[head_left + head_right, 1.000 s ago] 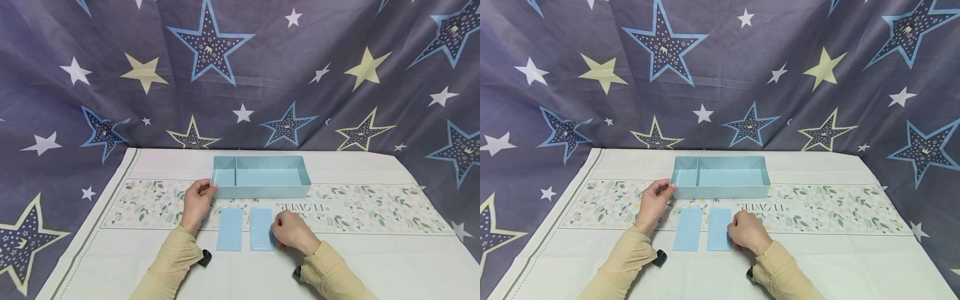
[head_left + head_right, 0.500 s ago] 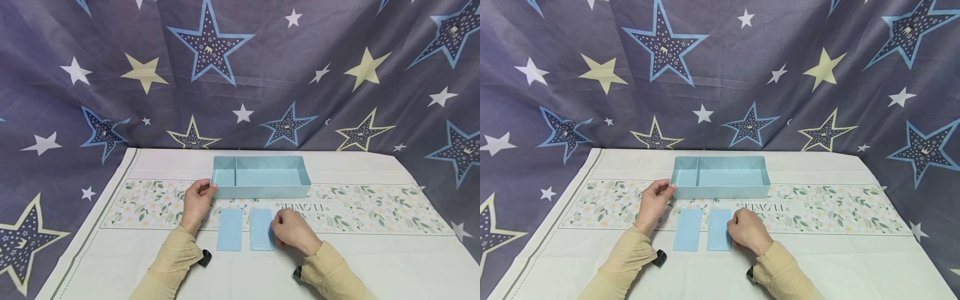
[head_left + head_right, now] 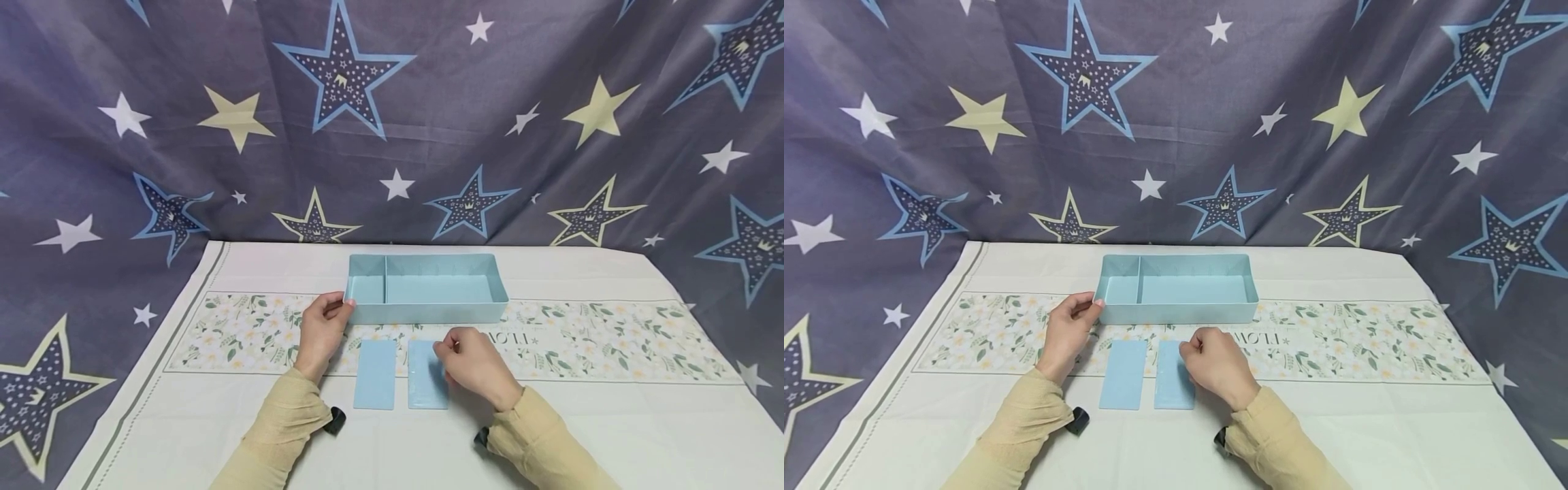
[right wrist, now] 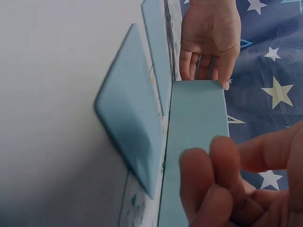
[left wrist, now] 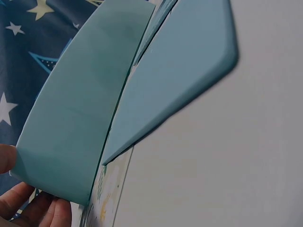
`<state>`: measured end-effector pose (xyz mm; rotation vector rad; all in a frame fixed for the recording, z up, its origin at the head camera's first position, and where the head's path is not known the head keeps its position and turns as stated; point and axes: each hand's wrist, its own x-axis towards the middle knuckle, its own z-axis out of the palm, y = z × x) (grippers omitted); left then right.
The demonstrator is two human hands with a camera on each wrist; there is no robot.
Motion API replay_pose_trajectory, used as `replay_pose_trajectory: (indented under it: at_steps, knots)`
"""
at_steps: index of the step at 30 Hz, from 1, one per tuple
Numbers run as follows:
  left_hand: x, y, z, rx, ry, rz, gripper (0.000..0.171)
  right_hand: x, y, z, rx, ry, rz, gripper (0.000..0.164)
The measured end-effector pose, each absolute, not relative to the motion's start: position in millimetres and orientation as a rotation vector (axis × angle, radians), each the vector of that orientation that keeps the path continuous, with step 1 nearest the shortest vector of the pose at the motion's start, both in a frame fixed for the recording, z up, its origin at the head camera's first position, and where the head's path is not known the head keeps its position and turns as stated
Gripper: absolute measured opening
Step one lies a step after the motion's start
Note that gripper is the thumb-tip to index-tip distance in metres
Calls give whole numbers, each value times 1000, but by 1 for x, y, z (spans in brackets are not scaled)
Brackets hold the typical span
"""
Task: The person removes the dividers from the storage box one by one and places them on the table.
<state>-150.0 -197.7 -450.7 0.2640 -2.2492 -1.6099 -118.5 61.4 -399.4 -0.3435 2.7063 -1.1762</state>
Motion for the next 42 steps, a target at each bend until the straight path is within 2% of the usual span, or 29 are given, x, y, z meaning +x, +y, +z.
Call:
replay_pose_trajectory:
  at_steps: [4, 8, 11, 18, 21, 31, 35, 42]
  knots:
    - [-161, -203, -471, 246, -2246, -1551, 46, -120, 58, -396, -348, 2711, -1197, 31]
    - [-149, -196, -446, 284, -2273, -1633, 39, -122, 54, -393, -363, 2699, -1251, 33]
    - [-143, -193, -436, 270, -2266, -1669, 39, -124, 51, -392, -385, 2682, -1299, 34]
    - [-167, -205, -480, 264, -2278, -1540, 44, -129, 44, -388, -480, 2701, -1370, 30]
    - [-171, -206, -487, 265, -2257, -1558, 43, -131, 42, -386, -477, 2695, -1396, 27]
    - [-158, -204, -469, 251, -2275, -1559, 39, -133, 36, -382, -481, 2655, -1450, 25]
    - [-154, -201, -459, 229, -2269, -1593, 45, -135, 34, -383, -498, 2663, -1465, 22]
    - [-165, -206, -478, 271, -2272, -1533, 41, -139, 30, -382, -542, 2755, -1459, 20]
